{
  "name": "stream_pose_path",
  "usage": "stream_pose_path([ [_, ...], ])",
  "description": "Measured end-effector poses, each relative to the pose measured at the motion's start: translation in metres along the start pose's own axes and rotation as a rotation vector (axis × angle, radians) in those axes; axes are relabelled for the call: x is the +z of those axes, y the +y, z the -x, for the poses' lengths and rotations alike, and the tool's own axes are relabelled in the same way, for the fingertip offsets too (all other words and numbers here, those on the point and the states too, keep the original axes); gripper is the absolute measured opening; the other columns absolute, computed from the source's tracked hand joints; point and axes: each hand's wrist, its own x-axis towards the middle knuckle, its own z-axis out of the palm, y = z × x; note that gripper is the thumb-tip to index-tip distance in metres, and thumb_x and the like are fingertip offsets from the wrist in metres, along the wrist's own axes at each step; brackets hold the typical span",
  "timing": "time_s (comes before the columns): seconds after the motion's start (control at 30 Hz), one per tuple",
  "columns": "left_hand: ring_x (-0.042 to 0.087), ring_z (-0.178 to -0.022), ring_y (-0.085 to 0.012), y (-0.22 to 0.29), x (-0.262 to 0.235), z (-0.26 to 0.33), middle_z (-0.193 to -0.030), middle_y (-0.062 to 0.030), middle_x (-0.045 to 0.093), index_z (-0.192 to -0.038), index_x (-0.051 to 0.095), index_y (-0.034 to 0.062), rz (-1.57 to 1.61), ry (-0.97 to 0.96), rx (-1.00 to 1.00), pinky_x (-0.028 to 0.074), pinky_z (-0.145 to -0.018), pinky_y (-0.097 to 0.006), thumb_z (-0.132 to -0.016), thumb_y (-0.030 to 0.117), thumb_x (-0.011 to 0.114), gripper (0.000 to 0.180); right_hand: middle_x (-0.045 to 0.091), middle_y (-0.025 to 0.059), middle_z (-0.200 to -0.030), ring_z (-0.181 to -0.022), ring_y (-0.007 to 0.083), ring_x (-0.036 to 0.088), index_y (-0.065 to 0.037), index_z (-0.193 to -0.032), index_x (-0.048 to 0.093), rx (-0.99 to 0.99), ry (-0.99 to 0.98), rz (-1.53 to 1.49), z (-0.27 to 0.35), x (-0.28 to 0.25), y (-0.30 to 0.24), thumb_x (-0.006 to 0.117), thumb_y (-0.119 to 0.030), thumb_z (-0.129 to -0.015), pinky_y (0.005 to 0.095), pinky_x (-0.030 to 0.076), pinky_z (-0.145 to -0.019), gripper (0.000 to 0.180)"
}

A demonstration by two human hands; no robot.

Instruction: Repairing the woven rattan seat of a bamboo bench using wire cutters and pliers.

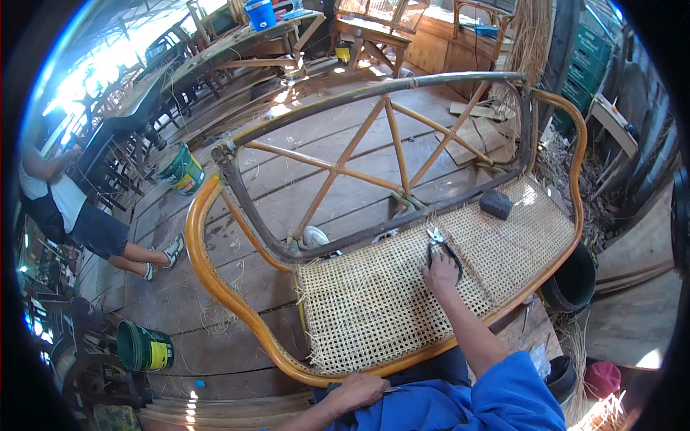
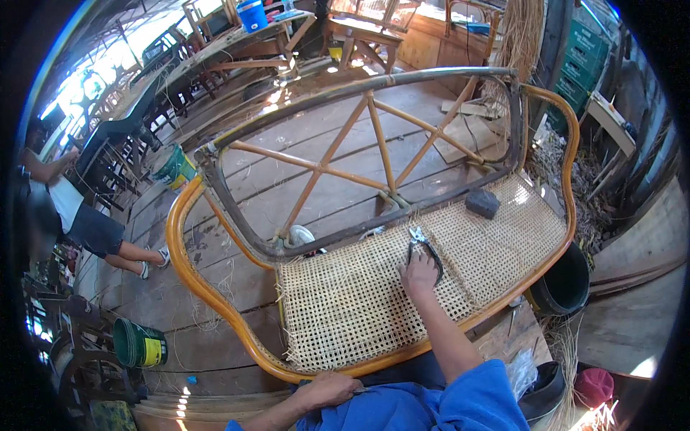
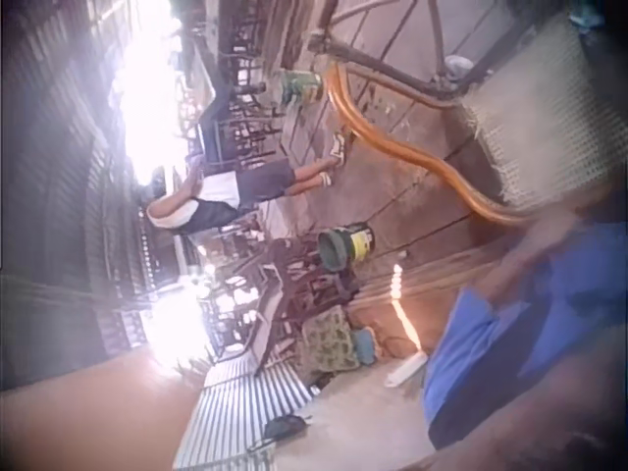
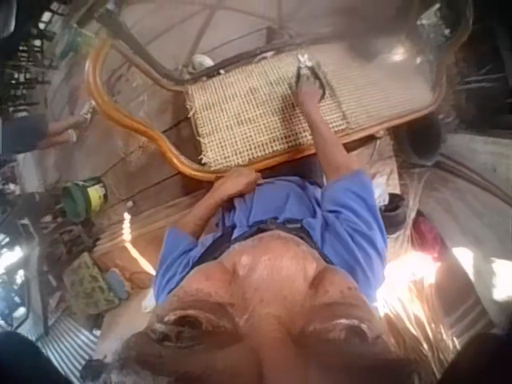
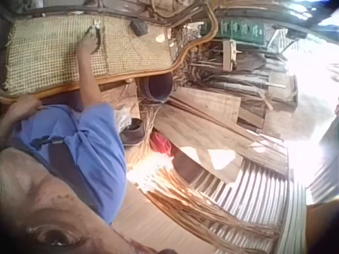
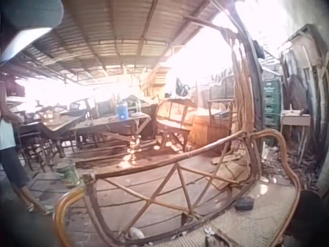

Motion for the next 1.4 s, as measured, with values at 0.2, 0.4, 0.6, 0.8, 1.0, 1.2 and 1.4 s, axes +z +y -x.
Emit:
stream_pose_path([
  [0.2,0.060,-0.081,-0.0355,-0.037,0.013,0.031,-0.083,-0.0179,0.062,-0.094,0.060,0.0056,0.435,0.549,-0.277,0.048,-0.070,-0.043,-0.081,0.023,0.050,0.023,0.043,0.0167,-0.128,-0.122,0.0382,0.035,-0.002,-0.125,0.044,0.136,-0.102,0.032,-0.006,-0.009,-0.024,0.061,-0.042,-0.079,0.0485,0.035,-0.092,0.063],
  [0.4,0.062,-0.069,-0.0300,-0.040,0.039,0.014,-0.074,-0.0161,0.063,-0.093,0.061,0.0038,0.628,0.734,-0.432,0.048,-0.066,-0.037,-0.085,0.032,0.052,0.031,0.040,0.0185,-0.128,-0.123,0.0389,0.033,-0.002,-0.123,0.043,0.058,0.009,-0.040,-0.034,-0.001,0.000,0.063,-0.043,-0.077,0.0521,0.033,-0.093,0.065],
  [0.6,0.062,-0.068,-0.0212,-0.016,0.035,-0.021,-0.075,-0.0135,0.063,-0.101,0.063,0.0064,0.744,0.644,-0.339,0.048,-0.068,-0.032,-0.085,0.029,0.053,0.029,0.038,0.0206,-0.130,-0.122,0.0390,0.032,-0.003,-0.126,0.042,0.154,-0.068,0.033,-0.043,-0.006,-0.012,0.062,-0.052,-0.074,0.0553,0.033,-0.091,0.074],
  [0.8,0.061,-0.069,-0.0179,-0.003,0.022,-0.033,-0.087,-0.0091,0.066,-0.110,0.059,0.0079,0.697,0.474,-0.294,0.048,-0.069,-0.029,-0.089,0.026,0.050,0.029,0.041,0.0201,-0.127,-0.122,0.0403,0.033,-0.007,-0.124,0.042,0.274,-0.030,-0.022,-0.077,0.029,-0.009,0.061,-0.038,-0.078,0.0585,0.032,-0.092,0.059],
  [1.0,0.055,-0.058,-0.0062,-0.024,0.022,-0.035,-0.078,-0.0057,0.064,-0.102,0.060,0.0012,1.338,0.715,-0.273,0.043,-0.053,-0.019,-0.088,0.018,0.056,0.023,0.058,0.0216,-0.097,-0.088,0.0305,0.058,0.000,-0.129,0.036,0.084,-0.384,-0.614,-0.025,-0.054,0.014,0.058,-0.016,-0.070,0.0394,0.047,-0.079,0.065],
  [1.2,0.054,-0.052,-0.0078,-0.039,-0.026,-0.034,-0.067,-0.0017,0.060,-0.098,0.060,0.0033,1.667,0.867,-0.214,0.040,-0.046,-0.018,-0.085,0.015,0.060,0.018,0.059,0.0188,-0.082,-0.079,0.0286,0.058,-0.001,-0.108,0.054,-0.100,-0.336,-0.698,0.113,-0.068,0.035,0.060,-0.020,-0.072,0.0373,0.046,-0.074,0.041],
  [1.4,0.050,-0.055,-0.0079,-0.032,-0.084,-0.047,-0.069,0.0000,0.055,-0.098,0.058,0.0017,1.652,0.882,0.008,0.039,-0.047,-0.021,-0.088,0.016,0.057,0.017,0.061,0.0234,-0.090,-0.087,0.0378,0.059,0.001,-0.099,0.058,-0.268,-0.326,-0.666,0.146,-0.066,0.023,0.064,-0.039,-0.078,0.0417,0.046,-0.075,0.046],
])
